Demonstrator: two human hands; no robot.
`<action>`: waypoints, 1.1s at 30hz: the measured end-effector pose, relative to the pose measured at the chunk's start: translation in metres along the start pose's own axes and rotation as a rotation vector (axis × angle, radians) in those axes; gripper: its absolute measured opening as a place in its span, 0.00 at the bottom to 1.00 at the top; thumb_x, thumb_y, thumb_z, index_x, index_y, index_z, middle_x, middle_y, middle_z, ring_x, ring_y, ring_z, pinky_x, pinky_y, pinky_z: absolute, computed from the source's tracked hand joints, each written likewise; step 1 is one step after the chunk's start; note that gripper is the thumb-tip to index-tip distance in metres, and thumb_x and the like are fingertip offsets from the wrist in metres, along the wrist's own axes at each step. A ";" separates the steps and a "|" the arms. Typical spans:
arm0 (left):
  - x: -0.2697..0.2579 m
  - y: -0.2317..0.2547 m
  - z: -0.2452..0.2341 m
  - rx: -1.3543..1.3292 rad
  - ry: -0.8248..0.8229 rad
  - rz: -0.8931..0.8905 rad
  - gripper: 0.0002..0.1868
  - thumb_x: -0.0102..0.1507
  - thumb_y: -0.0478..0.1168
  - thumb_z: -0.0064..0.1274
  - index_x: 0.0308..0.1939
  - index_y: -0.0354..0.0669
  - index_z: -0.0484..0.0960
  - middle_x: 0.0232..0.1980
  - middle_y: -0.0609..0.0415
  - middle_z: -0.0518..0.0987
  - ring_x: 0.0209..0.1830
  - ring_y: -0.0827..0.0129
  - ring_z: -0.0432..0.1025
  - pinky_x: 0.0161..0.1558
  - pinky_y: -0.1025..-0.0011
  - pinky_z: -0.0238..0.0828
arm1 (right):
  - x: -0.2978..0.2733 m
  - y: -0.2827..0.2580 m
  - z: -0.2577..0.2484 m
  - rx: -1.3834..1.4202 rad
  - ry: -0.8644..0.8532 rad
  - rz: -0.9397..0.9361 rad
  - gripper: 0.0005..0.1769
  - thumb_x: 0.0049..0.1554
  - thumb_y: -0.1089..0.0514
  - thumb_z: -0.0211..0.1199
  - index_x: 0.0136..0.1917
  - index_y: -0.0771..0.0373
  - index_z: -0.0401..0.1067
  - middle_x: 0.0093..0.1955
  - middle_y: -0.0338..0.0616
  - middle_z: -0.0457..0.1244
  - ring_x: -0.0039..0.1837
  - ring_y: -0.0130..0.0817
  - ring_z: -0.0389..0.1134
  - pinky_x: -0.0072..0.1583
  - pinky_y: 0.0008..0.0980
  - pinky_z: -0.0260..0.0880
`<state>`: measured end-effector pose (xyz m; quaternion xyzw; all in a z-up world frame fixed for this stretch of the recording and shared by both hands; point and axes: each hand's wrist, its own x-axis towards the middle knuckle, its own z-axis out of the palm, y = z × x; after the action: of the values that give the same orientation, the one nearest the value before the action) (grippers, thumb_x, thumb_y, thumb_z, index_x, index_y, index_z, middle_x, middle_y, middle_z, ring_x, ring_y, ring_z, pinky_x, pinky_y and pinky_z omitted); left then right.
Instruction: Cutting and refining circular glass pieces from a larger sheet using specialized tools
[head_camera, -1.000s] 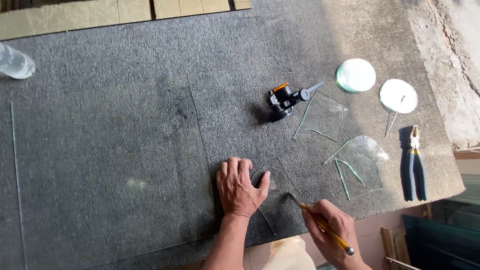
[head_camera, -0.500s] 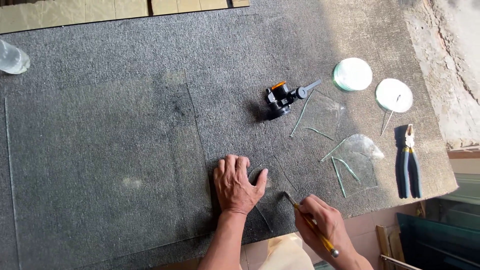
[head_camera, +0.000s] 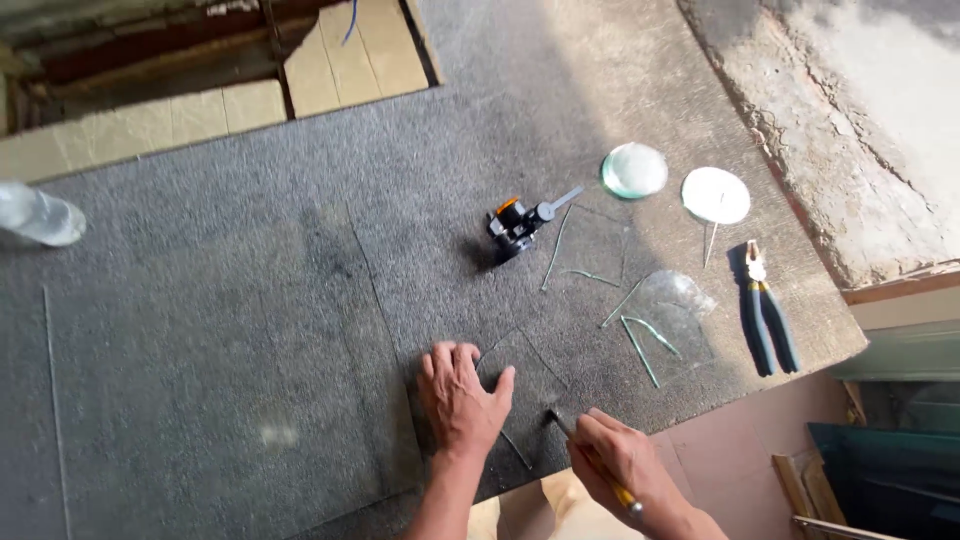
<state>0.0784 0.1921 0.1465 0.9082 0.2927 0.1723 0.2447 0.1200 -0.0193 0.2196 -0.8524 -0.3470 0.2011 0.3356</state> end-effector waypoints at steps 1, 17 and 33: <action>-0.002 0.006 0.003 0.003 0.004 0.018 0.24 0.50 0.58 0.66 0.37 0.50 0.74 0.44 0.51 0.71 0.44 0.51 0.65 0.47 0.54 0.62 | -0.007 0.005 -0.002 0.005 0.018 -0.002 0.17 0.60 0.61 0.59 0.33 0.56 0.55 0.31 0.35 0.56 0.32 0.33 0.58 0.38 0.34 0.60; 0.010 0.024 -0.010 -0.368 -0.560 -0.623 0.16 0.55 0.40 0.69 0.39 0.48 0.76 0.31 0.59 0.86 0.34 0.64 0.78 0.44 0.66 0.71 | -0.158 0.072 -0.028 1.025 0.626 0.939 0.33 0.58 0.68 0.60 0.76 0.59 0.63 0.30 0.72 0.61 0.31 0.53 0.58 0.33 0.42 0.51; -0.040 0.080 -0.029 -0.843 -1.211 -0.395 0.05 0.62 0.32 0.63 0.38 0.31 0.84 0.31 0.38 0.87 0.24 0.69 0.68 0.30 0.75 0.63 | -0.218 -0.017 0.051 1.338 1.266 0.705 0.06 0.62 0.63 0.59 0.48 0.69 0.70 0.28 0.52 0.59 0.25 0.37 0.56 0.27 0.32 0.48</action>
<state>0.0699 0.1206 0.2067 0.6045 0.1737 -0.3057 0.7148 -0.0649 -0.1462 0.2197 -0.4919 0.3558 -0.0489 0.7931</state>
